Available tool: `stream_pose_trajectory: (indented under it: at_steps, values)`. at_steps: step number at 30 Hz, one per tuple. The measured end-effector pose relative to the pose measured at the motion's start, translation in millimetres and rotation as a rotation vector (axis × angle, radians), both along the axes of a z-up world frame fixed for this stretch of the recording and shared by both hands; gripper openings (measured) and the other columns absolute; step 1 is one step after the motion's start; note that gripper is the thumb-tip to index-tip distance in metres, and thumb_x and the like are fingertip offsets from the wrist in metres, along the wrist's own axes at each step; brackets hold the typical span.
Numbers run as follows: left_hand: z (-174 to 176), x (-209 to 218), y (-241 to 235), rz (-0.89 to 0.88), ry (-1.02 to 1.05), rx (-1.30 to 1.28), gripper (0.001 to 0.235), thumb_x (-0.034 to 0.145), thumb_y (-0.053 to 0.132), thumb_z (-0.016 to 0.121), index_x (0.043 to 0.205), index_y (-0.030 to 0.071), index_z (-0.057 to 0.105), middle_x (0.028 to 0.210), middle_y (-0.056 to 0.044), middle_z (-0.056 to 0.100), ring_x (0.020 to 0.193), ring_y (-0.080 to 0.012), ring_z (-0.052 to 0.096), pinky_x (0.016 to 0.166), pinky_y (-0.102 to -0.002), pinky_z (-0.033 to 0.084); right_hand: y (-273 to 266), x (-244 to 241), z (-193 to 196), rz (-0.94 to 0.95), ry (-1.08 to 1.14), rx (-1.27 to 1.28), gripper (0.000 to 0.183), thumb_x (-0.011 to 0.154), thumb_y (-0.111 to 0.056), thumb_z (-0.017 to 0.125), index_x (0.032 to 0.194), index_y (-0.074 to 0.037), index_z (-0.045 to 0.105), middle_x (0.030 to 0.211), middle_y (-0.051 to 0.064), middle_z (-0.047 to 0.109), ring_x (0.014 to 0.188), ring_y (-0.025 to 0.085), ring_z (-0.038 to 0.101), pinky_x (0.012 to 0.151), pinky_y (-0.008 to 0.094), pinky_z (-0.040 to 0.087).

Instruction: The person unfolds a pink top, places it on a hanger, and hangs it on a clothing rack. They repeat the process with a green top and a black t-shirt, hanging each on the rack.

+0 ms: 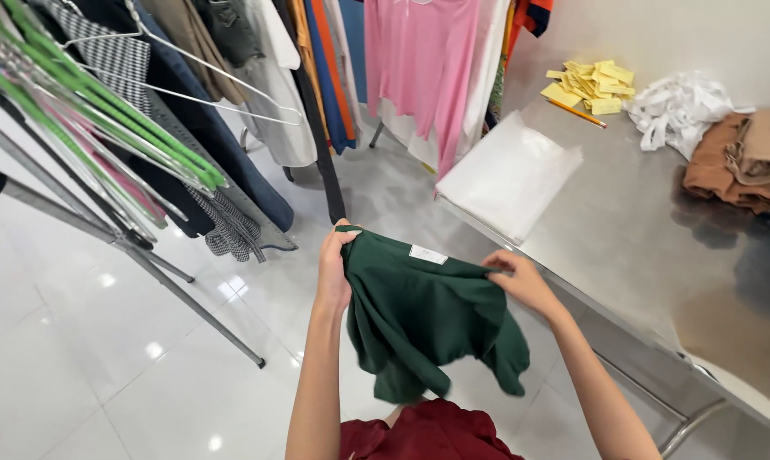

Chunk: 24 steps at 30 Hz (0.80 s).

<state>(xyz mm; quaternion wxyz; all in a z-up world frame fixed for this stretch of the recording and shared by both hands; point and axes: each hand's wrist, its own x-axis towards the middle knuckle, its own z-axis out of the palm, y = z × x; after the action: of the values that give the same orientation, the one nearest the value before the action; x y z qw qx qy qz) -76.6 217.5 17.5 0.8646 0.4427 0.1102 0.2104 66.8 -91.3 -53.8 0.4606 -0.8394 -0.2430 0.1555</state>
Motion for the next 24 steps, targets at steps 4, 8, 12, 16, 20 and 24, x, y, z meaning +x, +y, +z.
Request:
stream_pose_trajectory:
  at_steps: [4,8,12,16,20,24]
  values:
    - [-10.8,2.0,6.4,0.082,-0.031,-0.05,0.023,0.09,0.007,0.059,0.072,0.013,0.045,0.063,0.002,0.042,0.058,-0.0104,0.049,0.058,-0.023,0.047,10.0,-10.5,44.0,-0.056,0.231,0.217,0.025,0.092,-0.01,0.059,0.11,-0.012,0.076,0.09,0.006,0.075,0.086,0.016,0.065,0.09,0.036,0.053]
    - [-16.9,3.9,30.8,0.274,-0.031,-0.13,0.02,0.086,0.01,0.064,0.074,0.017,0.048,0.061,0.001,0.05,0.055,-0.0118,0.058,0.056,-0.022,0.05,2.7,13.8,41.1,0.033,0.328,0.327,0.016,0.096,-0.019,0.064,0.099,-0.005,0.073,0.074,0.006,0.073,0.066,0.013,0.067,0.067,0.028,0.055]
    - [27.6,-29.9,30.6,0.367,-0.011,-0.059,0.019,0.09,0.009,0.06,0.076,0.014,0.049,0.061,0.002,0.049,0.056,-0.0104,0.06,0.055,-0.022,0.052,15.7,16.8,66.2,0.166,0.229,0.182,0.006,0.086,-0.011,0.077,0.087,-0.005,0.077,0.061,0.002,0.068,0.056,0.009,0.06,0.058,0.022,0.049]
    - [14.8,-34.6,48.7,0.414,0.016,0.0,0.018,0.094,0.009,0.059,0.079,0.013,0.049,0.063,0.001,0.051,0.058,-0.0105,0.059,0.057,-0.024,0.054,52.1,14.3,79.4,-0.001,-0.2,0.115,0.01,0.088,-0.015,0.078,0.095,-0.007,0.079,0.057,0.007,0.064,0.061,0.011,0.057,0.063,0.027,0.048]
    - [2.4,-31.9,75.9,0.42,0.034,0.166,0.018,0.098,0.011,0.061,0.083,0.012,0.053,0.071,0.002,0.051,0.066,-0.0071,0.055,0.064,-0.025,0.053,88.7,2.1,109.6,0.031,0.031,0.255,0.013,0.097,-0.018,0.07,0.095,-0.009,0.078,0.072,0.003,0.073,0.07,0.009,0.059,0.073,0.026,0.05]
    - [3.1,-28.2,110.4,0.395,0.072,0.295,0.013,0.101,0.014,0.063,0.089,0.008,0.062,0.071,0.001,0.051,0.067,-0.0076,0.054,0.063,-0.025,0.051,133.0,14.3,115.1,0.039,0.035,0.316,0.017,0.101,-0.019,0.062,0.101,-0.009,0.076,0.071,0.002,0.067,0.066,0.009,0.058,0.064,0.023,0.05]
